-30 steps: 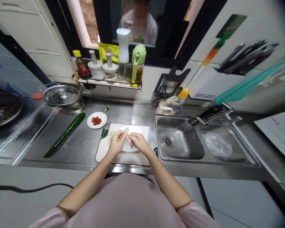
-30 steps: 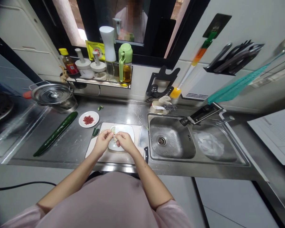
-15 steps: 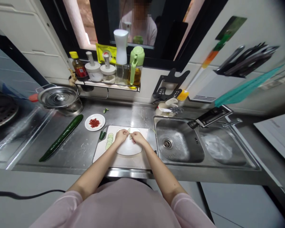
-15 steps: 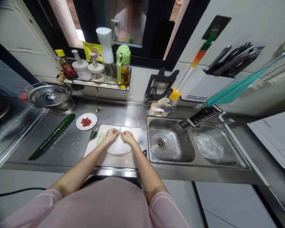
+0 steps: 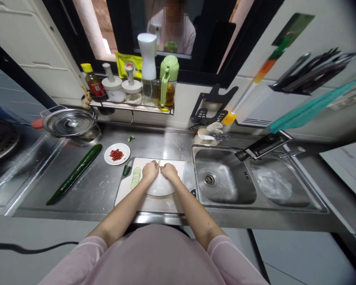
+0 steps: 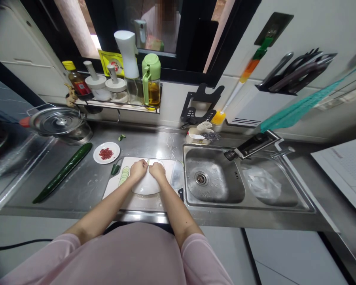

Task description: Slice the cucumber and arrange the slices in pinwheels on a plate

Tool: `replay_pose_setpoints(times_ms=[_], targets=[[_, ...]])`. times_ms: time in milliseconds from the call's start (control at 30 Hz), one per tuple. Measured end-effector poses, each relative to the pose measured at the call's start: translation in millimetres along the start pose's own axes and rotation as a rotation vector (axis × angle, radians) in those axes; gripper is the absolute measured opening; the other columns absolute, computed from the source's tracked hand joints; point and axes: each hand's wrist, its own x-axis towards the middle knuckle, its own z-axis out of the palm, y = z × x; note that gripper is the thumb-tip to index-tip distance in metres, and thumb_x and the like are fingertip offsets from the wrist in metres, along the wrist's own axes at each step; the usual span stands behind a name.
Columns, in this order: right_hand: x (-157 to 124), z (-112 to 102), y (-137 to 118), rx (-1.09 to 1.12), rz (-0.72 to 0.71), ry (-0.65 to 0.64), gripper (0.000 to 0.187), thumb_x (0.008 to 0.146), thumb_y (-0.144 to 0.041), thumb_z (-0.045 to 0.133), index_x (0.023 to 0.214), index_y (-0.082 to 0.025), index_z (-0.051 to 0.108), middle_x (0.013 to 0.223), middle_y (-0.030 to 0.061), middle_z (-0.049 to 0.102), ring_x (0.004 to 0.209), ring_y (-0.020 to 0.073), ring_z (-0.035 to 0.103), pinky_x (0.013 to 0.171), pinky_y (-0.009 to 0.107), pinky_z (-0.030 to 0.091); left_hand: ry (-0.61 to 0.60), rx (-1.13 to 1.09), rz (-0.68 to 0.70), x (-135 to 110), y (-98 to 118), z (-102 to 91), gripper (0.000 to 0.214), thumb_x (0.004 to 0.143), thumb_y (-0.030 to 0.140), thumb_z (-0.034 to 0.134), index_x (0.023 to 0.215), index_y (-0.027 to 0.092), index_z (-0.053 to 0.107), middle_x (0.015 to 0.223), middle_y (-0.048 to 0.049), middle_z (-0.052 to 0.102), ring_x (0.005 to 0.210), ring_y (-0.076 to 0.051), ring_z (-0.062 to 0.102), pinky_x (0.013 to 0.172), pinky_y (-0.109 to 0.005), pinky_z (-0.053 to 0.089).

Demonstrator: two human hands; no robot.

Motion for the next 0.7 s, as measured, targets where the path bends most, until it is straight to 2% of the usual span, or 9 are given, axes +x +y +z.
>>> replay_pose_setpoints(times_ms=[67, 133, 333, 700], targets=[[-3.0, 0.2, -2.8, -0.038, 0.001, 0.018, 0.037, 0.088, -0.034, 0.045, 0.106, -0.012, 0.068, 0.109, 0.0195, 0.068, 0.107, 0.0265, 0.062, 0.082, 0.031, 0.045, 0.009, 0.039, -0.005, -3.6, 0.4, -1.4, 0.027, 0.088, 0.034, 0.046, 0.102, 0.019, 0.064, 0.099, -0.0138, 0.07, 0.092, -0.026, 0.064, 0.076, -0.032, 0.043], [-6.6, 0.5, -4.9, -0.068, -0.002, 0.027, 0.039, 0.09, -0.033, 0.043, 0.112, -0.011, 0.066, 0.116, 0.0204, 0.065, 0.112, 0.0281, 0.06, 0.086, 0.033, 0.044, 0.021, 0.069, -0.003, -6.9, -0.2, -1.8, 0.03, 0.088, 0.035, 0.046, 0.11, 0.02, 0.06, 0.102, -0.0133, 0.069, 0.093, -0.026, 0.064, 0.077, -0.032, 0.043], [-17.3, -0.1, -7.2, -0.12, -0.015, 0.042, 0.041, 0.092, -0.032, 0.039, 0.114, -0.01, 0.065, 0.116, 0.0206, 0.065, 0.111, 0.029, 0.06, 0.087, 0.035, 0.044, 0.036, 0.101, 0.11, -12.4, -3.3, 0.3, 0.034, 0.092, 0.033, 0.04, 0.122, 0.025, 0.053, 0.111, -0.0111, 0.066, 0.097, -0.025, 0.062, 0.078, -0.033, 0.042], [-24.9, 5.4, -3.3, -0.173, -0.059, 0.074, 0.039, 0.094, -0.034, 0.039, 0.117, -0.013, 0.062, 0.112, 0.0186, 0.067, 0.11, 0.0267, 0.06, 0.086, 0.033, 0.044, 0.022, 0.101, 0.12, -12.1, -3.5, 1.0, 0.034, 0.093, 0.033, 0.039, 0.123, 0.026, 0.054, 0.112, -0.0116, 0.064, 0.101, -0.025, 0.06, 0.082, -0.034, 0.041]])
